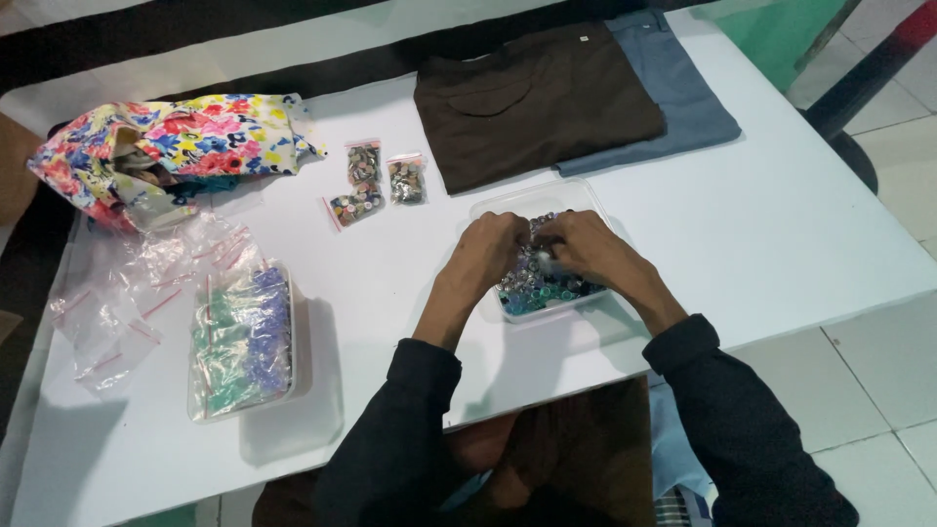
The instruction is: Sorting and packaging small decorative buttons into plastic bags on a work table
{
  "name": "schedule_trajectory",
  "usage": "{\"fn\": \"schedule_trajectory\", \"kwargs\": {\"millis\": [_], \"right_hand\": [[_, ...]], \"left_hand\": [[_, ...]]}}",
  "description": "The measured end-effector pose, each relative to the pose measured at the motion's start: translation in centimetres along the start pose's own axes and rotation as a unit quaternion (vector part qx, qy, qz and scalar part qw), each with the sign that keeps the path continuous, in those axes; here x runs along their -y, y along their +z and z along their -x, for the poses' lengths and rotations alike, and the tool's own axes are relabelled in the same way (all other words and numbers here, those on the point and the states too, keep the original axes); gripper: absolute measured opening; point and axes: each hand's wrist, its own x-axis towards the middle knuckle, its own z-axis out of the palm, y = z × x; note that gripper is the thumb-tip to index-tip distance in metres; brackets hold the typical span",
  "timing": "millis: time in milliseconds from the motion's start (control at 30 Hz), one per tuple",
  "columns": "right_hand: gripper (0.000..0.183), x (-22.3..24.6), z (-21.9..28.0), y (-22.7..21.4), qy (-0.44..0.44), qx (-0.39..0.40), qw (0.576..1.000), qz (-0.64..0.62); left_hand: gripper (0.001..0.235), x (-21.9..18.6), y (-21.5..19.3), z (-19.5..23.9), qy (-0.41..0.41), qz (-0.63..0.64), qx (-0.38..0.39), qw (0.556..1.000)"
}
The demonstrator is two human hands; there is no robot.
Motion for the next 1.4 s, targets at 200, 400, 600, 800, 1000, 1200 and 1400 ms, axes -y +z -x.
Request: {"fn": "schedule_trajectory", "kwargs": {"millis": [200, 400, 600, 800, 1000, 1200, 1400], "right_hand": [[0.016, 1.7, 0.9, -0.5, 0.134, -0.035, 0.959, -0.246], [0.023, 1.6, 1.1, -0.7, 0.149, -0.068, 0.804, -0.571], [0.042, 2.8, 1.7, -1.6, 0.164, -0.072, 0.775, -0.606], [0.055, 2.5, 1.7, -1.5, 0.169, -0.059, 0.767, -0.616], [0.032, 0.4, 0.9, 0.5, 0.128, -0.08, 0.807, -0.571], [0.018, 2.8, 0.5, 0.9, 0.115, -0.174, 0.912, -0.353], [0.007, 11.0, 2.3, 0.7, -0.03, -0.325, 0.941, -0.087]], "left_hand": [[0.019, 0.4, -1.3, -0.4, -0.013, 0.224, -0.006, 0.974], [0.03, -0.9, -2.1, 0.3, -0.129, 0.515, -0.002, 0.847], [0.03, 0.0, -1.5, 0.2, -0.136, 0.544, -0.007, 0.828], [0.036, -0.5, -2.3, 0.6, -0.13, 0.541, 0.0, 0.831], [0.031, 1.4, 0.7, -0.7, -0.106, 0.47, -0.041, 0.875], [0.022, 0.0, -0.2, 0.4, -0.081, 0.292, -0.135, 0.943], [0.024, -1.3, -3.5, 6.6, 0.017, 0.4, -0.308, 0.863]]}}
